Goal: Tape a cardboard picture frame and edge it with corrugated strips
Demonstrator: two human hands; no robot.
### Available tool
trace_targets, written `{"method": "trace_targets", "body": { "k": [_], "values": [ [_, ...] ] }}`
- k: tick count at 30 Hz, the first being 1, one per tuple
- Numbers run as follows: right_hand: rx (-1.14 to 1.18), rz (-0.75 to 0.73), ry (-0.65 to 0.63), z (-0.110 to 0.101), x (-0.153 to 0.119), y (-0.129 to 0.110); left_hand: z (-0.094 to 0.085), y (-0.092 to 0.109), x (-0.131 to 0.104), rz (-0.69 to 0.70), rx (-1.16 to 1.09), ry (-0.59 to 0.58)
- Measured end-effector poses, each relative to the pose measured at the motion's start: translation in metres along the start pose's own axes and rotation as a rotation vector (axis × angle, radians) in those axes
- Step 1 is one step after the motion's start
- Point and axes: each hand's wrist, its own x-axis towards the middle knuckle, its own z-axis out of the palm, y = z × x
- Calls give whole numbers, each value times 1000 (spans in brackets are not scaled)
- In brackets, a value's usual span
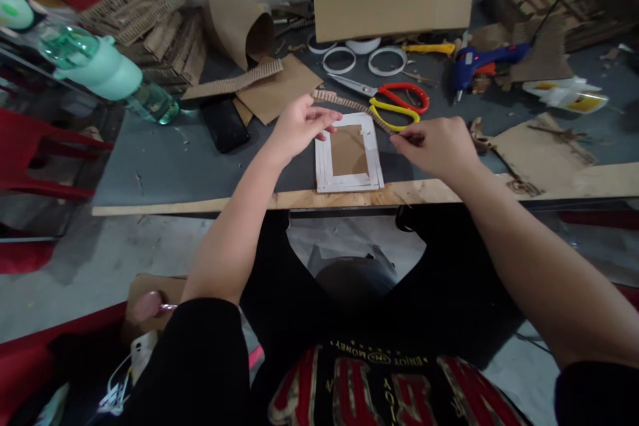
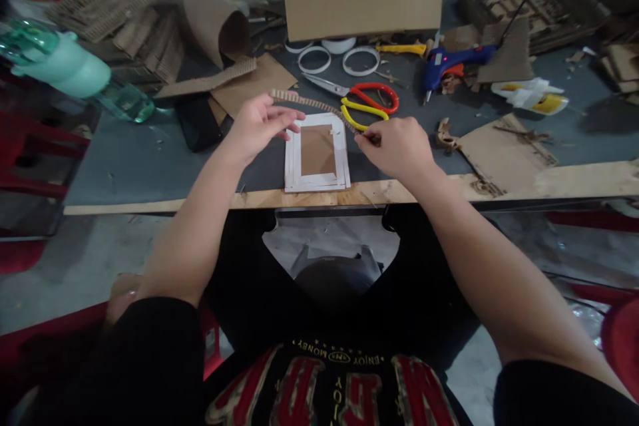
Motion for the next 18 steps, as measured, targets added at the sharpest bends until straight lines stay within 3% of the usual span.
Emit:
{"method": "trace_targets", "body": {
  "k": [3, 6, 9, 12, 14, 18],
  "values": [
    [-101, 35, -49, 1, -3, -6, 9, -10, 5, -10, 85, 57],
    [-137, 3, -144, 5, -6, -15, 7, -20, 8, 59, 357, 69],
    [-154, -56, -212, 10, -10, -25, 0, -18, 4, 156, 684, -145],
    [-197, -99, -285, 9, -13, -31, -1, -6, -3, 133, 870, -374],
    [-211, -128, -351, 5, -15, -32, 2, 2, -7, 84, 941, -400],
    [-182, -144, -398, -5, -18, -27, 7, 7, -9, -4, 1025, -316]
  ]
}}
